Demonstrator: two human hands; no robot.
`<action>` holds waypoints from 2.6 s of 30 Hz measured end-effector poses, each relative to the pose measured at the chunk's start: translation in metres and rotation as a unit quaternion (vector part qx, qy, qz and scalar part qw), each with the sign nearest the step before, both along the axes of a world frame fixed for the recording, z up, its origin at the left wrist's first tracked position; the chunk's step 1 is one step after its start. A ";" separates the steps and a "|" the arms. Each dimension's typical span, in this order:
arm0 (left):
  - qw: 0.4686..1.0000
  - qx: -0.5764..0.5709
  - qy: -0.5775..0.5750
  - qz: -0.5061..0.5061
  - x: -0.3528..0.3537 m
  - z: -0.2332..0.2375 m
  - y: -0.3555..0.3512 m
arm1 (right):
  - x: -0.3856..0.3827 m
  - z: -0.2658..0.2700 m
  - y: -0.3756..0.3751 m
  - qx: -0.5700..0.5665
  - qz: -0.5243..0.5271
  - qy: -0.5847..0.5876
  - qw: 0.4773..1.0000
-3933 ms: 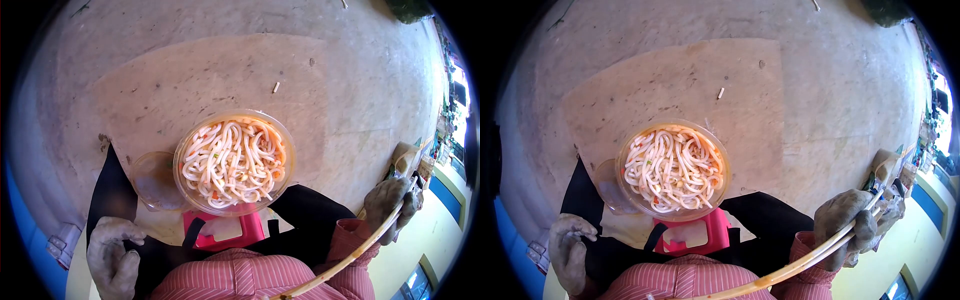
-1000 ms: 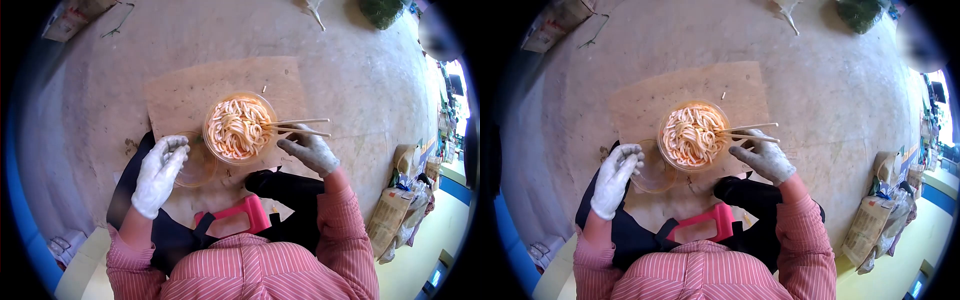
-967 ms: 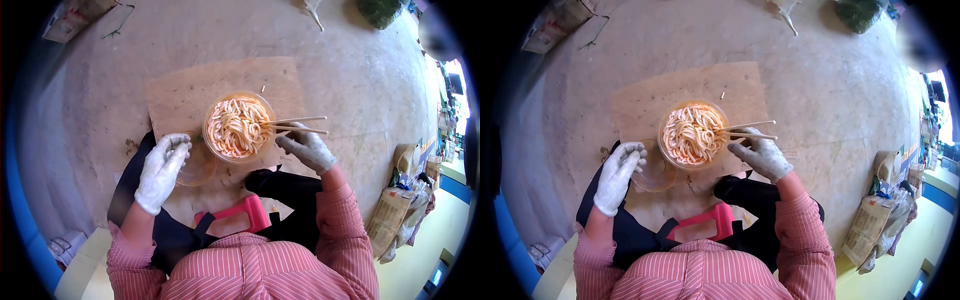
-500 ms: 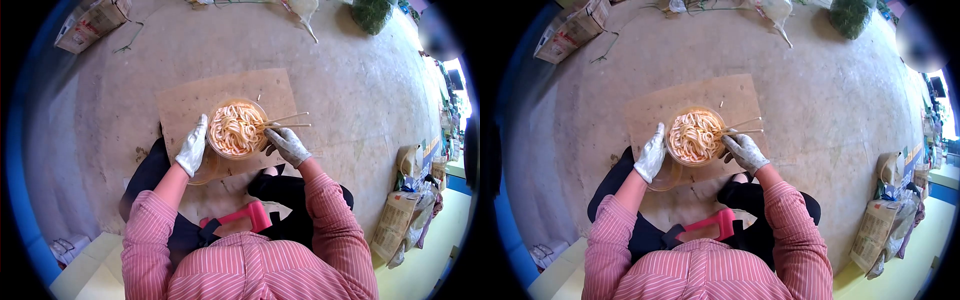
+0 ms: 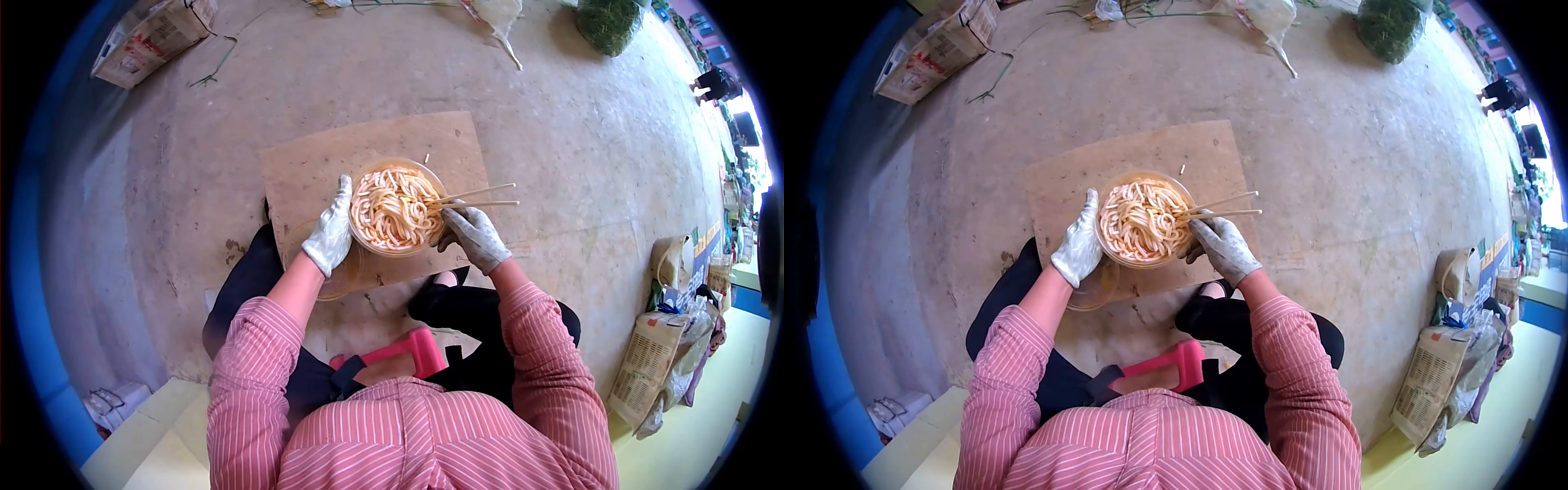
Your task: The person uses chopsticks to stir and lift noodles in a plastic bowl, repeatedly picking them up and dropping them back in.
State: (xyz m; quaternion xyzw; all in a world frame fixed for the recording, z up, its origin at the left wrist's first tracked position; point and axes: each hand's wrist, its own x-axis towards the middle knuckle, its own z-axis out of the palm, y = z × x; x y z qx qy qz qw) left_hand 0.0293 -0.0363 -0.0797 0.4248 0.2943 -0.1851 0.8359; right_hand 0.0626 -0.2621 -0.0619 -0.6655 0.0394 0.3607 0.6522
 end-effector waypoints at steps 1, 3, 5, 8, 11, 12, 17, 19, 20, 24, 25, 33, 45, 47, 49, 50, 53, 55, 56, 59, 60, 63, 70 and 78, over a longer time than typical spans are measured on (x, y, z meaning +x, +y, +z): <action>1.000 0.003 0.001 -0.012 0.001 0.003 0.001 | 0.000 -0.002 0.000 -0.001 0.000 0.000 1.000; 1.000 -0.006 -0.006 -0.010 0.002 0.005 0.002 | -0.001 -0.004 0.000 0.023 -0.014 -0.002 1.000; 1.000 -0.015 -0.012 -0.007 0.004 0.004 0.003 | -0.001 -0.007 -0.001 0.028 -0.012 -0.005 1.000; 1.000 -0.020 0.007 -0.009 0.007 0.003 0.003 | 0.000 -0.004 0.000 0.026 -0.012 -0.006 1.000; 0.999 -0.028 0.025 0.016 0.009 0.005 0.002 | 0.000 -0.003 0.003 0.017 -0.013 -0.002 1.000; 0.999 -0.034 0.017 0.006 0.009 0.004 0.002 | -0.001 -0.003 0.004 0.016 -0.015 -0.002 1.000; 0.995 -0.101 -0.009 -0.009 0.008 -0.003 0.001 | 0.006 0.012 0.006 -0.007 -0.008 -0.037 0.999; 0.990 -0.135 -0.030 -0.010 0.006 0.009 -0.003 | 0.009 0.020 0.006 0.004 -0.011 -0.051 0.999; 0.986 -0.161 -0.033 -0.006 0.004 0.010 -0.002 | 0.010 0.025 0.006 0.000 -0.007 -0.053 0.999; 0.975 -0.215 -0.049 0.006 -0.003 0.017 -0.005 | 0.007 0.044 0.004 0.006 0.003 -0.059 0.998; 0.975 -0.215 -0.049 0.006 -0.005 0.020 -0.006 | 0.006 0.049 0.003 0.007 0.009 -0.066 0.998; 0.968 -0.237 -0.084 -0.003 -0.020 0.052 -0.004 | 0.002 0.086 0.004 0.003 0.024 -0.098 0.995; 0.961 -0.239 -0.118 0.073 -0.057 0.092 0.010 | -0.015 0.129 0.016 0.036 0.086 -0.108 0.990; 0.961 -0.224 -0.138 0.083 -0.067 0.107 0.015 | -0.014 0.141 0.023 0.037 0.098 -0.128 0.986; 0.963 -0.219 -0.139 0.071 -0.051 0.105 0.011 | 0.010 0.143 0.022 -0.004 0.077 -0.394 0.916; 0.965 -0.211 -0.142 0.064 -0.054 0.110 0.014 | 0.008 0.161 0.025 0.006 0.047 -0.320 0.946; 0.962 -0.224 -0.141 0.071 -0.057 0.113 0.017 | 0.016 0.190 0.031 -0.040 0.122 -0.379 0.916; 0.956 -0.244 -0.138 0.085 -0.054 0.112 0.017 | 0.009 0.197 0.039 -0.074 0.082 -0.441 0.891; 0.952 -0.255 -0.142 0.088 -0.054 0.112 0.017 | 0.001 0.213 0.042 -0.203 0.118 -0.466 0.853; 0.953 -0.245 -0.153 0.092 -0.052 0.108 0.019 | -0.012 0.219 0.046 -0.298 0.159 -0.514 0.789; 0.958 -0.223 -0.158 0.089 -0.049 0.107 0.020 | -0.015 0.216 0.048 -0.269 0.149 -0.494 0.813; 0.961 -0.215 -0.150 0.091 -0.045 0.109 0.022 | -0.019 0.215 0.056 -0.229 0.148 -0.457 0.846; 0.946 -0.273 -0.147 0.099 -0.040 0.107 0.024 | -0.010 0.206 0.059 -0.236 0.132 -0.401 0.875; 0.957 -0.215 -0.135 0.142 -0.037 0.109 0.025 | -0.024 0.252 0.022 -0.100 -0.106 -0.325 0.934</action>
